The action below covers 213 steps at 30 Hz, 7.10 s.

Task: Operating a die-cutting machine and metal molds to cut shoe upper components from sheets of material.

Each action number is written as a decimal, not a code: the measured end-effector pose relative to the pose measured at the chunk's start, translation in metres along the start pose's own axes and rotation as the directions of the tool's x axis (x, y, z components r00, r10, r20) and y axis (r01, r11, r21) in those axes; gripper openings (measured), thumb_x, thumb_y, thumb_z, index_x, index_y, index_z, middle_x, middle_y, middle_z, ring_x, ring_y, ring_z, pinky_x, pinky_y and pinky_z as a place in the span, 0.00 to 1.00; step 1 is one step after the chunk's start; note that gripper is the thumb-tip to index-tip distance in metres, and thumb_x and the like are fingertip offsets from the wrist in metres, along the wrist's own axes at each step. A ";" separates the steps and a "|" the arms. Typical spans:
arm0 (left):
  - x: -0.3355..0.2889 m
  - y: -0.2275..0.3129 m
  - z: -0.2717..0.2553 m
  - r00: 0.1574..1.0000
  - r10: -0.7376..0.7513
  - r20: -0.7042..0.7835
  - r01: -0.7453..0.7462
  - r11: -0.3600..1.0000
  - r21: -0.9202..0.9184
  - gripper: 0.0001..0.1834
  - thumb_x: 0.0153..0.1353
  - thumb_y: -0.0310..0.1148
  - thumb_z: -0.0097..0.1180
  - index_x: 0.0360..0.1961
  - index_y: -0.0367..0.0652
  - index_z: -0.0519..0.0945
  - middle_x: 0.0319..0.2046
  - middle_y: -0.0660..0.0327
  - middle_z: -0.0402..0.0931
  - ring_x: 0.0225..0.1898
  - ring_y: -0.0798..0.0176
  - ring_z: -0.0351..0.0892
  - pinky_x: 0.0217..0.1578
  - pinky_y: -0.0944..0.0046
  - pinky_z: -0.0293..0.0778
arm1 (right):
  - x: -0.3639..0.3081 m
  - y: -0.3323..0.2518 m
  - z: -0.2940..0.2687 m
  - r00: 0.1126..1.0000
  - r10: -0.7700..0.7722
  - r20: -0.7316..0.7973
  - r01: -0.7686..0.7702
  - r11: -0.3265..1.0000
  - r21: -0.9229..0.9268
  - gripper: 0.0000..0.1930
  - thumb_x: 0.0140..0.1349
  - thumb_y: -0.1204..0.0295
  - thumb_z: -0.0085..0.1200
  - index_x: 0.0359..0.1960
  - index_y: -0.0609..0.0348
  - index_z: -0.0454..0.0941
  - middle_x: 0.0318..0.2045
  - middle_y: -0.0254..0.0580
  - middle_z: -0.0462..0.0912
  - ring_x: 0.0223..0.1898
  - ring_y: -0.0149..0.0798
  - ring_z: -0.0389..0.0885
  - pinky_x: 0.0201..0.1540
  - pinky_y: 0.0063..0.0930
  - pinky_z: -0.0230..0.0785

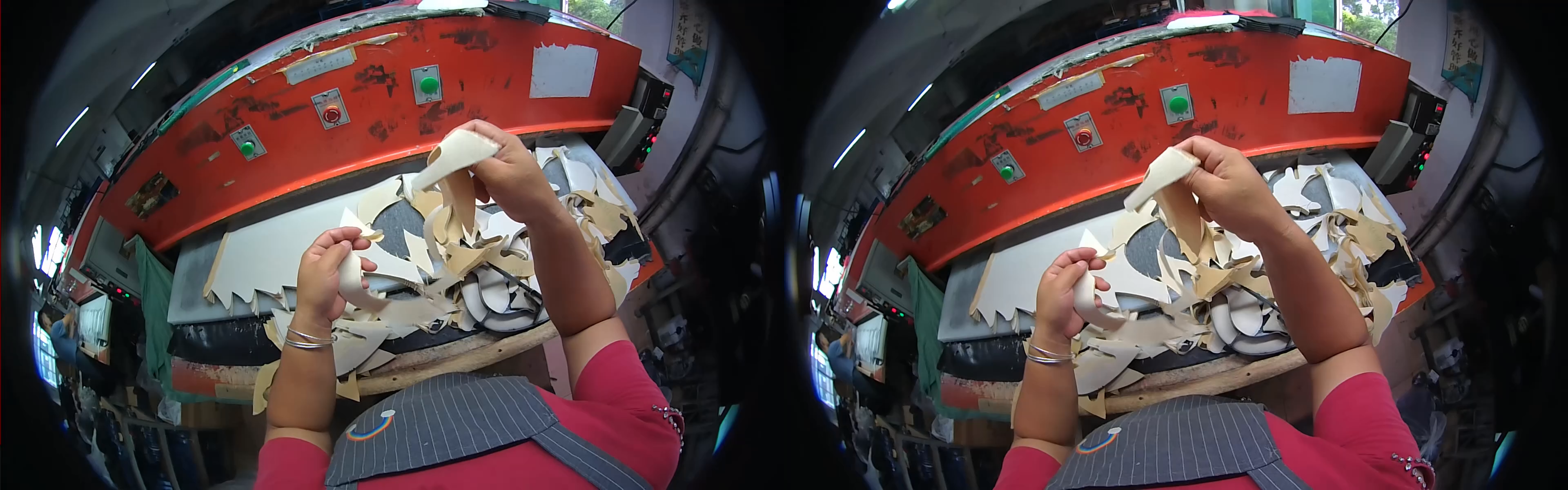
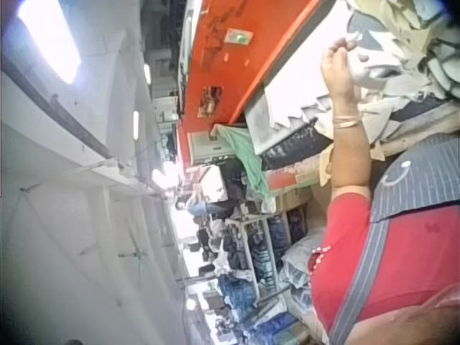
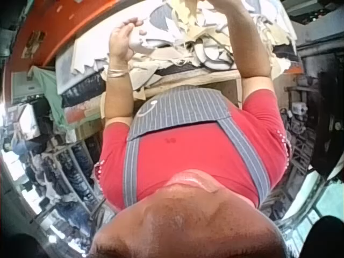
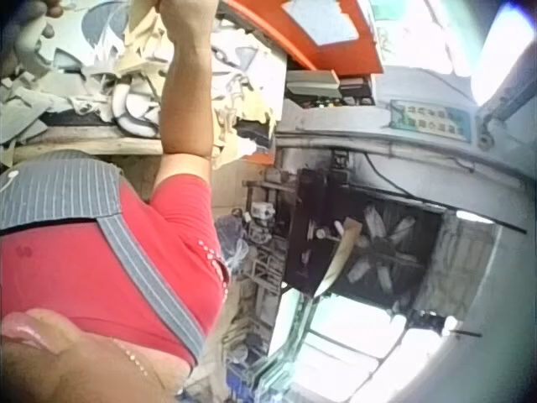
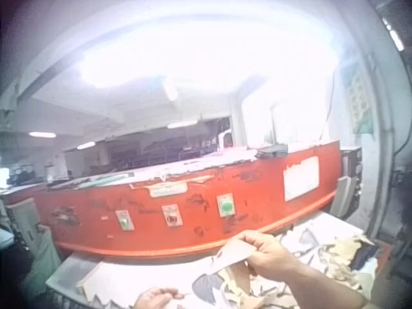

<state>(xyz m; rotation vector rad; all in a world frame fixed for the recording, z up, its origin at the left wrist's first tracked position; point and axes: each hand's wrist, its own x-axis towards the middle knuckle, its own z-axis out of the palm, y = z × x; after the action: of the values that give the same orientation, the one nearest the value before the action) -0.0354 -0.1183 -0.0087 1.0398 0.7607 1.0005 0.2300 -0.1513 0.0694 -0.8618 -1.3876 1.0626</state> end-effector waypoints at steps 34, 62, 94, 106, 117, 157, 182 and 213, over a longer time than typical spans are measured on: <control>-0.057 0.005 -0.152 0.987 0.141 0.073 -0.080 0.839 -0.538 0.18 0.67 0.34 0.37 0.54 0.34 0.66 0.51 0.53 0.69 0.54 0.55 0.68 0.56 0.53 0.63 | -0.043 0.119 0.193 0.977 -0.077 0.201 0.116 0.974 -0.193 0.21 0.55 0.71 0.55 0.51 0.60 0.70 0.51 0.48 0.72 0.57 0.39 0.67 0.59 0.35 0.58; -0.093 -0.108 -0.194 0.856 0.273 -0.440 0.107 0.737 0.667 0.33 0.53 0.28 0.59 0.56 0.31 0.57 0.50 0.48 0.69 0.51 0.59 0.70 0.54 0.62 0.63 | -0.094 0.150 0.101 0.967 0.245 -0.069 -0.219 0.660 -0.719 0.34 0.53 0.54 0.59 0.55 0.65 0.65 0.48 0.53 0.72 0.50 0.51 0.71 0.53 0.38 0.63; -0.082 -0.090 0.013 0.792 -0.280 0.543 0.469 0.849 -0.245 0.21 0.66 0.34 0.45 0.57 0.38 0.61 0.50 0.58 0.70 0.50 0.66 0.69 0.54 0.65 0.62 | -0.182 0.065 0.097 0.951 0.309 -0.005 -0.278 0.849 -0.449 0.21 0.60 0.53 0.51 0.36 0.63 0.70 0.29 0.48 0.73 0.27 0.37 0.74 0.31 0.29 0.68; -0.111 -0.051 -0.017 0.748 -0.375 0.547 0.389 0.916 0.095 0.29 0.51 0.28 0.64 0.52 0.39 0.65 0.45 0.61 0.72 0.46 0.67 0.72 0.51 0.64 0.67 | -0.158 0.070 0.116 0.818 0.518 0.250 -0.414 0.832 -0.369 0.18 0.55 0.56 0.55 0.28 0.63 0.79 0.16 0.44 0.77 0.19 0.38 0.75 0.26 0.32 0.67; -0.105 -0.054 -0.011 0.963 -0.068 0.259 0.095 0.991 -0.095 0.24 0.51 0.37 0.65 0.45 0.36 0.71 0.37 0.62 0.76 0.39 0.69 0.75 0.44 0.67 0.71 | -0.129 0.081 0.120 0.753 0.598 0.273 -0.635 0.770 0.065 0.30 0.51 0.44 0.55 0.34 0.65 0.76 0.24 0.33 0.76 0.28 0.36 0.75 0.34 0.29 0.68; -0.113 -0.027 -0.030 0.940 -0.257 0.225 0.265 0.964 -0.004 0.15 0.62 0.32 0.44 0.46 0.35 0.72 0.40 0.56 0.75 0.42 0.64 0.76 0.42 0.62 0.73 | -0.123 0.048 0.128 0.856 0.361 0.369 -0.375 0.926 -0.037 0.24 0.49 0.62 0.65 0.43 0.64 0.71 0.35 0.36 0.75 0.37 0.28 0.71 0.40 0.22 0.64; -0.174 -0.064 -0.053 0.947 0.200 0.252 -0.154 0.969 -0.192 0.06 0.65 0.28 0.42 0.32 0.38 0.69 0.33 0.55 0.73 0.40 0.59 0.73 0.48 0.57 0.68 | -0.173 0.060 0.075 0.852 0.414 -0.321 -0.079 0.707 0.702 0.19 0.59 0.55 0.45 0.34 0.61 0.68 0.18 0.38 0.71 0.22 0.38 0.73 0.31 0.35 0.71; -0.093 -0.041 -0.189 0.913 -0.377 -0.158 0.282 0.861 -0.423 0.14 0.65 0.38 0.41 0.41 0.38 0.70 0.24 0.58 0.74 0.32 0.53 0.77 0.45 0.48 0.73 | -0.140 0.142 0.028 0.866 0.440 0.237 0.052 0.391 -0.919 0.32 0.44 0.57 0.64 0.46 0.67 0.69 0.37 0.50 0.74 0.43 0.50 0.70 0.48 0.40 0.62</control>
<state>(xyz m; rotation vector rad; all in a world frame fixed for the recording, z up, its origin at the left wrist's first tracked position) -0.2243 -0.1489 -0.1065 0.4227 0.8557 0.9323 0.2053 -0.2402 -0.1095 -1.7024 -2.4143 0.5932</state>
